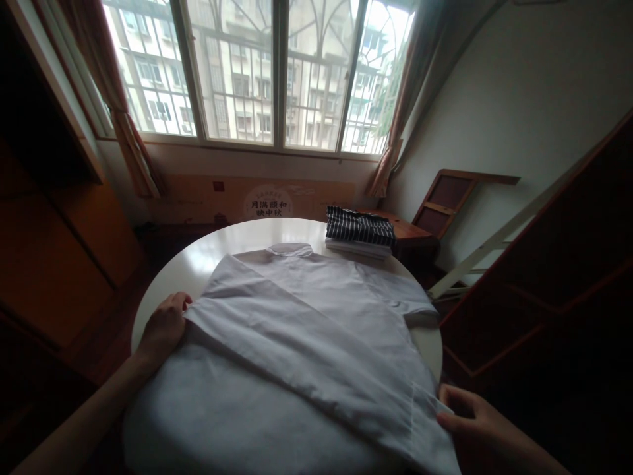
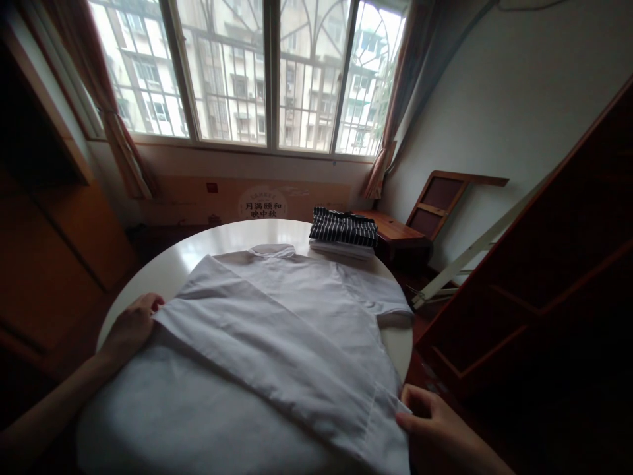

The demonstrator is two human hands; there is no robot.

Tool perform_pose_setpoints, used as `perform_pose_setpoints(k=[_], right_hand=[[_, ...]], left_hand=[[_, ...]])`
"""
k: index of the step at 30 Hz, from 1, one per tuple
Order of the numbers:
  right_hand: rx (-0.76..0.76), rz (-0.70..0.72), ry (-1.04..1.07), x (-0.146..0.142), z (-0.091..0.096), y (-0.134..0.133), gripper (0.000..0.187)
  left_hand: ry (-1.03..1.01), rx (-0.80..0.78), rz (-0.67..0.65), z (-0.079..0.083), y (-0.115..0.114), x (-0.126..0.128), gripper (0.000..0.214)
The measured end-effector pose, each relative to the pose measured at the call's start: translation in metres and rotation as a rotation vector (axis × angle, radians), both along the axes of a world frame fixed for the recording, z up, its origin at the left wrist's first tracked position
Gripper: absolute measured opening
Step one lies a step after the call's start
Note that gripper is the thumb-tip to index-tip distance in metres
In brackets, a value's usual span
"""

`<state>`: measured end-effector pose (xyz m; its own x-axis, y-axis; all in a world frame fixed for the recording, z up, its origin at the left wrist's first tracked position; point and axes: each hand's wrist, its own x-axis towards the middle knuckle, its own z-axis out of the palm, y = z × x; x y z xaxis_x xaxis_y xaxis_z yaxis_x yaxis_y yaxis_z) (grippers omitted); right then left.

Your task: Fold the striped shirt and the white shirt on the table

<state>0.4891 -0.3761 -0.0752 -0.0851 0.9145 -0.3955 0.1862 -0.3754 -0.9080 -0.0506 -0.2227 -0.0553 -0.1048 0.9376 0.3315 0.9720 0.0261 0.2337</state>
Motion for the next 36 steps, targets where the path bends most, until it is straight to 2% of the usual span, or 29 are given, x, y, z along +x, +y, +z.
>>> perform_pose_setpoints(k=[5,8,11,13,18,25,28,31,33,36], right_hand=[[0.006,0.006,-0.010,0.000,0.005,0.001,0.047],[-0.025,-0.012,0.042,-0.003,0.012,-0.001,0.050],[-0.019,-0.005,-0.002,-0.005,0.015,-0.003,0.052],[-0.009,-0.001,-0.051,-0.005,0.014,-0.005,0.051],[0.000,0.064,-0.173,-0.001,0.012,-0.006,0.047],[0.075,0.112,-0.454,-0.003,0.027,0.002,0.045],[0.169,0.047,-0.682,-0.007,0.043,0.012,0.040],[0.324,-0.056,-0.853,-0.018,0.061,0.028,0.034],[0.435,-0.031,-0.873,-0.032,0.072,0.042,0.031],[0.588,0.102,-0.819,-0.065,0.083,0.071,0.025]], left_hand=[[0.044,-0.132,0.102,0.004,-0.003,0.002,0.012],[0.033,-0.103,0.077,0.005,-0.003,0.003,0.013],[0.031,-0.022,-0.007,0.005,-0.001,0.000,0.016],[0.012,0.020,-0.114,0.003,-0.002,-0.006,0.020],[-0.084,-0.011,-0.372,0.001,-0.012,-0.023,0.021],[-0.172,-0.137,-0.426,0.005,-0.029,-0.030,0.036],[-0.171,-0.061,-0.389,0.000,-0.032,-0.030,0.035],[-0.136,0.066,-0.312,-0.005,-0.033,-0.030,0.031],[-0.110,0.132,-0.287,-0.007,-0.034,-0.030,0.028],[-0.083,0.177,-0.336,-0.007,-0.035,-0.030,0.022]])
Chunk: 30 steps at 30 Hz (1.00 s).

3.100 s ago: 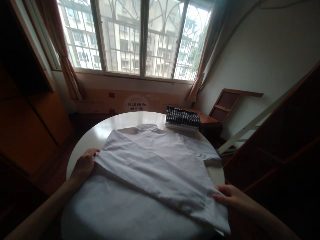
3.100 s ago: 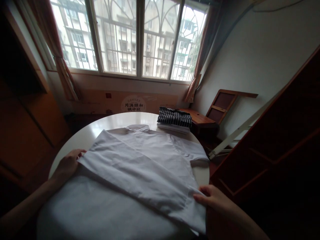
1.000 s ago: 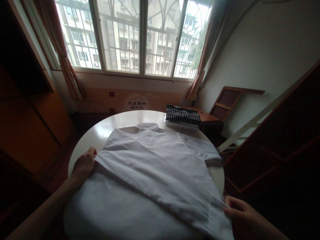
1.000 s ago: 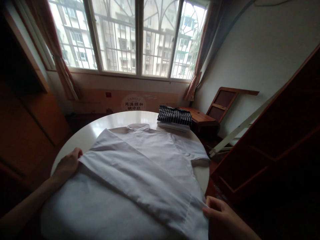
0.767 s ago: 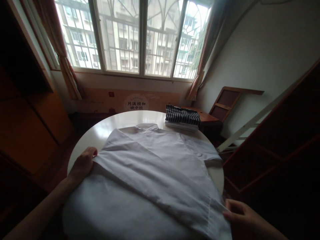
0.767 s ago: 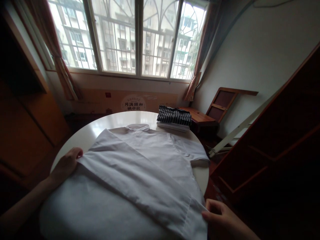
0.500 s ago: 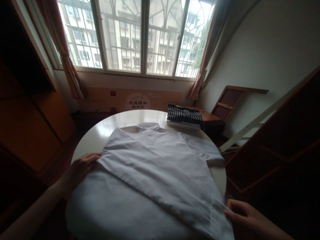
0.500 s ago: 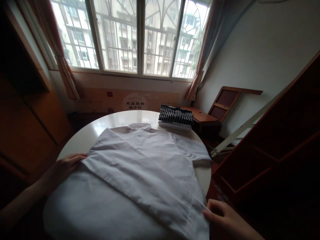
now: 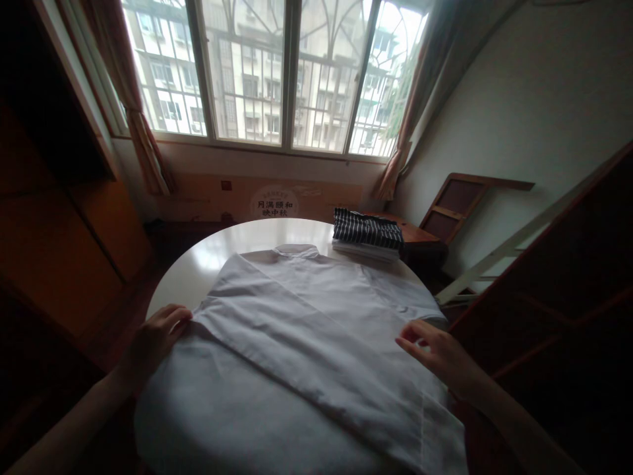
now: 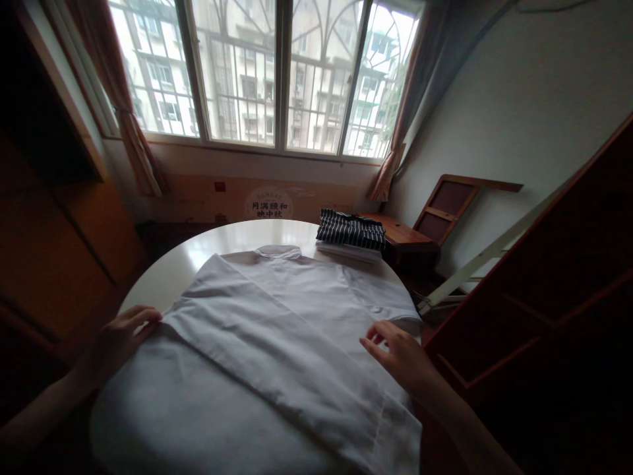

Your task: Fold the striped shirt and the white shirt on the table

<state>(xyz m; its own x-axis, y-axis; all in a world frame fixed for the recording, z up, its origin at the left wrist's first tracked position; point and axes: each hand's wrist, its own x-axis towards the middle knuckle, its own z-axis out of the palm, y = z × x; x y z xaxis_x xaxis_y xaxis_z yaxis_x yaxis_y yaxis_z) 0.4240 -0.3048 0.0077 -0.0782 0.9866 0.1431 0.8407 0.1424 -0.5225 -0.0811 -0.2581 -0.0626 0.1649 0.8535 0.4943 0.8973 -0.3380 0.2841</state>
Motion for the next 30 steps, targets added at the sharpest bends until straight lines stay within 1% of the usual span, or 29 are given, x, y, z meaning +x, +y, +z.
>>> perform_pose_setpoints(k=[3,6,10,13,14,17,20,23,26,30], right_hand=[[0.005,0.201,0.035,-0.043,0.004,0.041,0.022],[-0.050,0.316,0.142,-0.093,0.000,0.096,0.019],[-0.199,0.347,0.319,-0.167,-0.011,0.170,0.009],[-0.217,0.315,0.478,-0.220,-0.017,0.209,0.012],[-0.225,0.308,0.538,-0.236,-0.020,0.217,0.014],[-0.238,0.339,0.598,-0.275,-0.028,0.233,0.019],[-0.296,0.399,0.655,-0.300,-0.037,0.243,0.021],[-0.353,0.406,0.669,-0.311,-0.044,0.250,0.020],[-0.393,0.412,0.673,-0.313,-0.047,0.255,0.022],[-0.381,0.420,0.702,-0.311,-0.046,0.259,0.026]], left_hand=[[0.018,0.010,-0.056,0.000,0.000,-0.001,0.019],[0.017,0.016,-0.056,-0.001,0.000,-0.003,0.019],[-0.019,0.016,-0.042,-0.004,0.001,-0.005,0.023],[-0.021,0.001,-0.076,-0.005,0.003,-0.007,0.025],[-0.016,-0.002,-0.089,-0.006,0.004,-0.007,0.025],[0.005,-0.012,-0.105,-0.007,0.006,-0.009,0.023],[0.039,-0.004,-0.098,-0.009,0.007,-0.010,0.022],[0.080,0.031,-0.065,-0.008,0.005,-0.010,0.024],[0.117,0.061,-0.038,-0.007,0.003,-0.009,0.025],[0.135,0.090,-0.034,-0.008,0.002,-0.009,0.025]])
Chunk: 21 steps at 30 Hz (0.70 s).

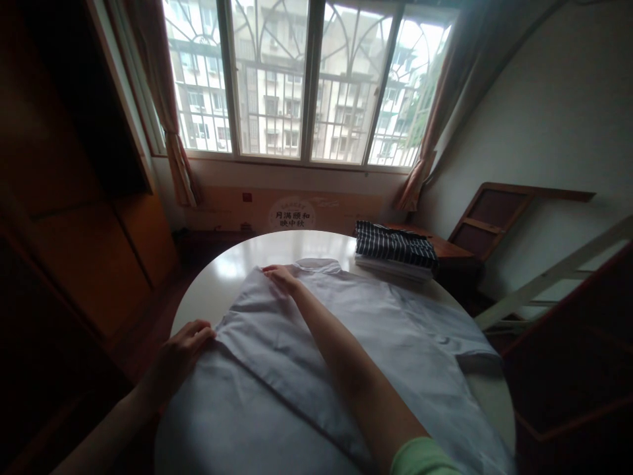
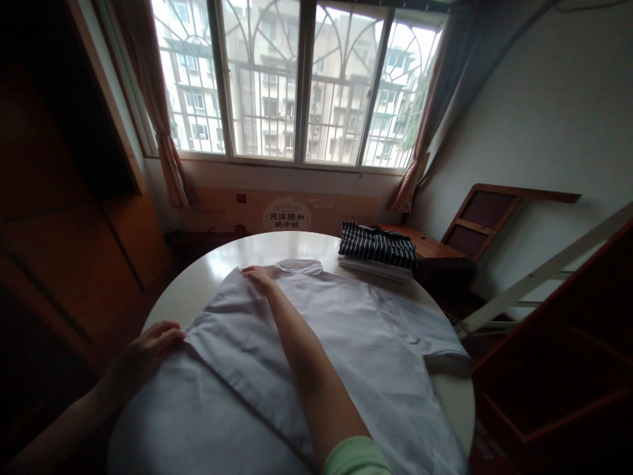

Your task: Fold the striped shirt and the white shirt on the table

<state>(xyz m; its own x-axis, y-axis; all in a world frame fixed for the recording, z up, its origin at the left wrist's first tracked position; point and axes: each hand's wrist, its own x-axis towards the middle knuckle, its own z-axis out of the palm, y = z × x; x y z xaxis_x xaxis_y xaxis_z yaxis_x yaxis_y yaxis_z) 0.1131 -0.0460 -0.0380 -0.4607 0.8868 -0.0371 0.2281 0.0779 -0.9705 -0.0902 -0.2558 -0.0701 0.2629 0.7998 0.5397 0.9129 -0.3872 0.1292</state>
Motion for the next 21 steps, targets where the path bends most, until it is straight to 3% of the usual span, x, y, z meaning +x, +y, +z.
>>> perform_pose_setpoints(k=[9,21], right_hand=[[-0.021,0.064,-0.016,-0.006,0.000,0.004,0.024],[0.121,0.050,-0.035,-0.012,-0.013,0.000,0.040]], left_hand=[[0.060,-0.009,-0.042,0.008,-0.001,0.006,0.026],[0.047,-0.093,0.003,0.016,-0.007,0.009,0.022]])
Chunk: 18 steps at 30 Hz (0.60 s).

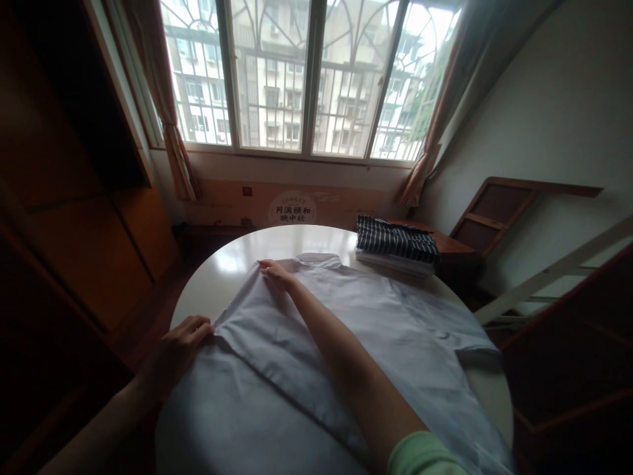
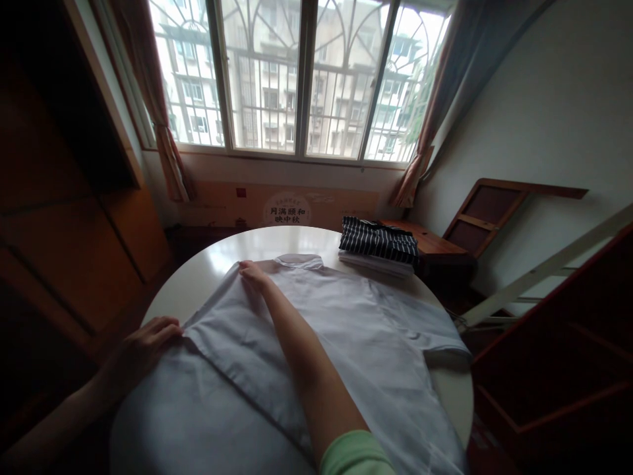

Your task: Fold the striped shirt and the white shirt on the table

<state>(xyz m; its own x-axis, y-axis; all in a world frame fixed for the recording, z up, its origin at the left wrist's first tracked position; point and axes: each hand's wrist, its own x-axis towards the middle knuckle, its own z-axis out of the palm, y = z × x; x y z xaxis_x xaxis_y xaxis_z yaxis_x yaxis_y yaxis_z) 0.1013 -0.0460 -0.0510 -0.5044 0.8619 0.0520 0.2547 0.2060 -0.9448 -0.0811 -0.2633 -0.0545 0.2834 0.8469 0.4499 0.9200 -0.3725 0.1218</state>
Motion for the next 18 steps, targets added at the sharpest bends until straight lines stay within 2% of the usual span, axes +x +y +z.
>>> perform_pose_setpoints(k=[3,6,9,11,15,18], right_hand=[[0.059,-0.004,-0.038,0.003,0.002,-0.002,0.048],[0.246,-0.057,-0.244,0.006,0.007,-0.008,0.058],[0.475,-0.157,-0.468,0.003,0.008,-0.025,0.054],[0.583,-0.178,-0.528,-0.004,0.004,-0.040,0.051],[0.675,0.004,-0.591,-0.017,-0.011,-0.063,0.045],[0.690,0.098,-0.614,-0.018,-0.018,-0.067,0.045]], left_hand=[[-0.014,-0.066,0.020,0.006,0.000,0.002,0.022],[0.014,-0.149,0.077,0.016,0.006,0.004,0.028],[-0.012,-0.107,0.135,0.024,0.029,0.011,0.033],[-0.073,-0.043,0.115,0.025,0.052,0.020,0.031],[-0.137,-0.058,-0.027,0.011,0.099,0.040,0.038],[-0.134,-0.110,-0.090,-0.009,0.120,0.044,0.046]])
